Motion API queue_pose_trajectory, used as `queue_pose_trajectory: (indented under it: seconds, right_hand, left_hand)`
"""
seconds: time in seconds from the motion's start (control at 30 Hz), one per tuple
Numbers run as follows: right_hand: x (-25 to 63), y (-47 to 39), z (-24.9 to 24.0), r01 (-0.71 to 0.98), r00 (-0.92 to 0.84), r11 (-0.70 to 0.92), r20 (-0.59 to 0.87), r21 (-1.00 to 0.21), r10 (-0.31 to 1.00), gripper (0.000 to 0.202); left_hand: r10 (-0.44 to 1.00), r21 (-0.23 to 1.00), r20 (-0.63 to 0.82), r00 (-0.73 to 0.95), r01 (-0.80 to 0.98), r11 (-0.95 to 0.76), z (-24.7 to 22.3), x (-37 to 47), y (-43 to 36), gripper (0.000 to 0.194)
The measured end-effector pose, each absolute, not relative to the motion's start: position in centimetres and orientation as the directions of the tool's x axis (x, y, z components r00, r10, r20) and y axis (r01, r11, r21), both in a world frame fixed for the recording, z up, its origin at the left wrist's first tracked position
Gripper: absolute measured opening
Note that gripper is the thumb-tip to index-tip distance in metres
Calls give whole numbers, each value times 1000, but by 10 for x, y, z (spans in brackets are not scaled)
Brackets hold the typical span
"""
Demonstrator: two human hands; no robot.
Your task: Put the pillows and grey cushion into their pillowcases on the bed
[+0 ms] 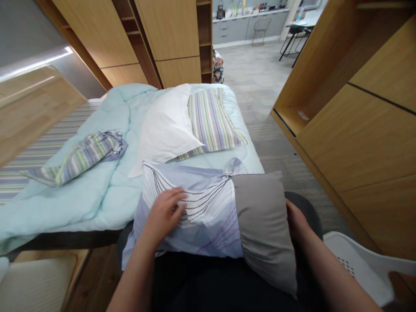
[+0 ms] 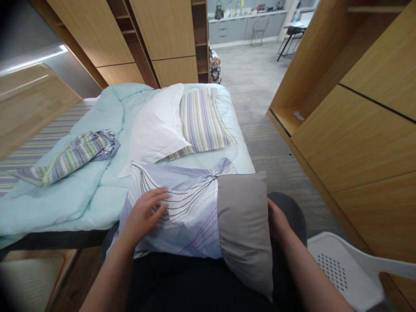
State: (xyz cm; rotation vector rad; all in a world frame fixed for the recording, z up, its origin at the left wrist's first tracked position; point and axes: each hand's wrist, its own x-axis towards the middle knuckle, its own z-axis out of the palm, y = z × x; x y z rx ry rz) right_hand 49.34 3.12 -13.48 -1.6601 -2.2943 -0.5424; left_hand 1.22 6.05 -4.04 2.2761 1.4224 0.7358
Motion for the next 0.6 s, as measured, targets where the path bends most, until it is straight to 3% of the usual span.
queue_pose_trajectory:
  seconds: [0.03, 0.07, 0.1, 0.13, 0.17, 0.2, 0.27, 0.33, 0.4, 0.5, 0.6]
  right_hand:
    - [500, 14, -132, 962, -181, 245, 385, -123, 905, 74]
    - [506, -1, -131, 867, -30, 154, 258, -473, 966, 71]
    - [510, -12, -132, 642, 70, -12, 43, -767, 997, 63]
    - [511, -18, -135, 376, 85, -206, -188, -903, 978, 58]
    - [510, -20, -139, 172, 54, -374, -370, -911, 927, 63]
    - [506, -17, -145, 73, 41, -482, -480, -873, 876, 72]
    - [491, 0, -157, 81, 105, -542, -533, -837, 839, 81]
    - [471, 26, -167, 187, 216, -493, -454, -850, 864, 79]
    - [456, 52, -171, 285, 327, -449, -354, -847, 876, 73]
    - [456, 77, -162, 332, 430, -412, -253, -849, 867, 66]
    - [487, 86, -135, 318, 533, -365, -154, -875, 832, 64]
  left_hand:
    - [943, 513, 275, 186, 801, -308, -56, -14, 72, 33]
    - [954, 505, 299, -6, 850, -153, -71, -41, 82, 42]
    - [935, 516, 290, -202, 856, 25, -86, -66, 91, 54]
    - [899, 554, 218, -381, 806, 207, -99, -88, 97, 66]
    - [853, 607, 97, -513, 709, 358, -110, -106, 102, 75]
    - [810, 648, -45, -584, 600, 469, -119, -118, 104, 77]
    - [779, 709, -270, -565, 431, 558, -130, -128, 105, 64]
    - [791, 801, -357, -496, 273, 533, -135, -125, 100, 49]
    - [764, 875, -421, -489, 2, 484, -136, -118, 91, 42]
    - [678, 834, -548, -490, -379, 401, -136, -114, 72, 37]
    - [667, 857, -515, -539, -345, 383, -136, -126, 59, 34]
